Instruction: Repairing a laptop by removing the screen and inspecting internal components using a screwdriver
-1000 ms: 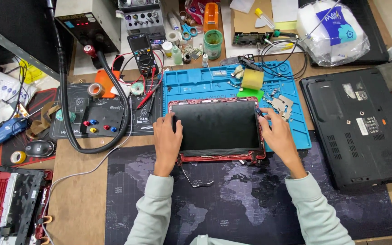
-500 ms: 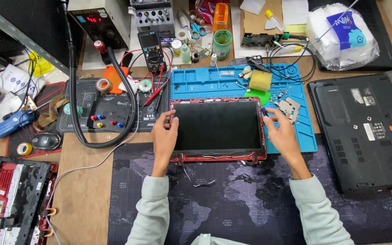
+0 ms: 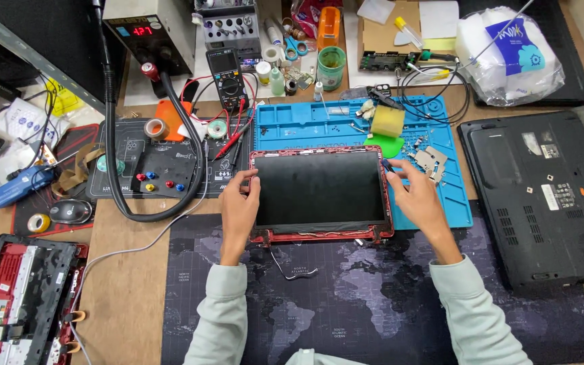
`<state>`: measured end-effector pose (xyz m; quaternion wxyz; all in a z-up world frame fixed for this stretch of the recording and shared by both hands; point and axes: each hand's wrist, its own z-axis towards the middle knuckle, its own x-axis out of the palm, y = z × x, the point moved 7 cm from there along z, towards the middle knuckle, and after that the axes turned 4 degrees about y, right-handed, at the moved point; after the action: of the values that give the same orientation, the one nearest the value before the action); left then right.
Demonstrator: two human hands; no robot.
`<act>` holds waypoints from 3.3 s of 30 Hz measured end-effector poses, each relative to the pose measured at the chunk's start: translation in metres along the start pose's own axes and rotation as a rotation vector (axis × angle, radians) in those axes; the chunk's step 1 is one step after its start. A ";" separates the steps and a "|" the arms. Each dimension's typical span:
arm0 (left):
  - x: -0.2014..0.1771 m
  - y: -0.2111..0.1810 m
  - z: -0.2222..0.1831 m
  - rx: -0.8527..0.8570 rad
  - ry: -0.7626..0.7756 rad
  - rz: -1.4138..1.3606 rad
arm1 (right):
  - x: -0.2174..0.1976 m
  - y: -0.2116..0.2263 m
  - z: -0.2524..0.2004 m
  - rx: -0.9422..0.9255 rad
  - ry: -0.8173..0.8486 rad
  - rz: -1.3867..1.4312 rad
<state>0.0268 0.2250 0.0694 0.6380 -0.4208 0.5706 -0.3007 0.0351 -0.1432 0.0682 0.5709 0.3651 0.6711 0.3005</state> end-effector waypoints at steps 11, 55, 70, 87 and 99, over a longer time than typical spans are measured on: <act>-0.011 -0.001 0.042 0.321 -0.141 0.213 | 0.029 0.142 -0.007 -0.300 0.122 0.038; -0.005 0.013 0.074 0.468 -0.368 0.262 | 0.166 0.341 0.195 -1.199 -0.281 -0.286; -0.007 0.009 0.073 0.477 -0.369 0.244 | 0.196 0.327 0.235 -1.094 -0.459 -0.565; 0.001 0.013 0.077 0.492 -0.310 0.282 | 0.171 0.270 0.137 -1.018 -0.186 -0.437; 0.012 0.026 0.075 0.613 -0.343 0.447 | 0.128 0.118 0.024 -0.502 0.277 -0.477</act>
<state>0.1003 0.2415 0.0407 0.8691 -0.1212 0.4174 -0.2362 0.0654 0.0283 0.0905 0.6004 0.0031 0.7136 0.3609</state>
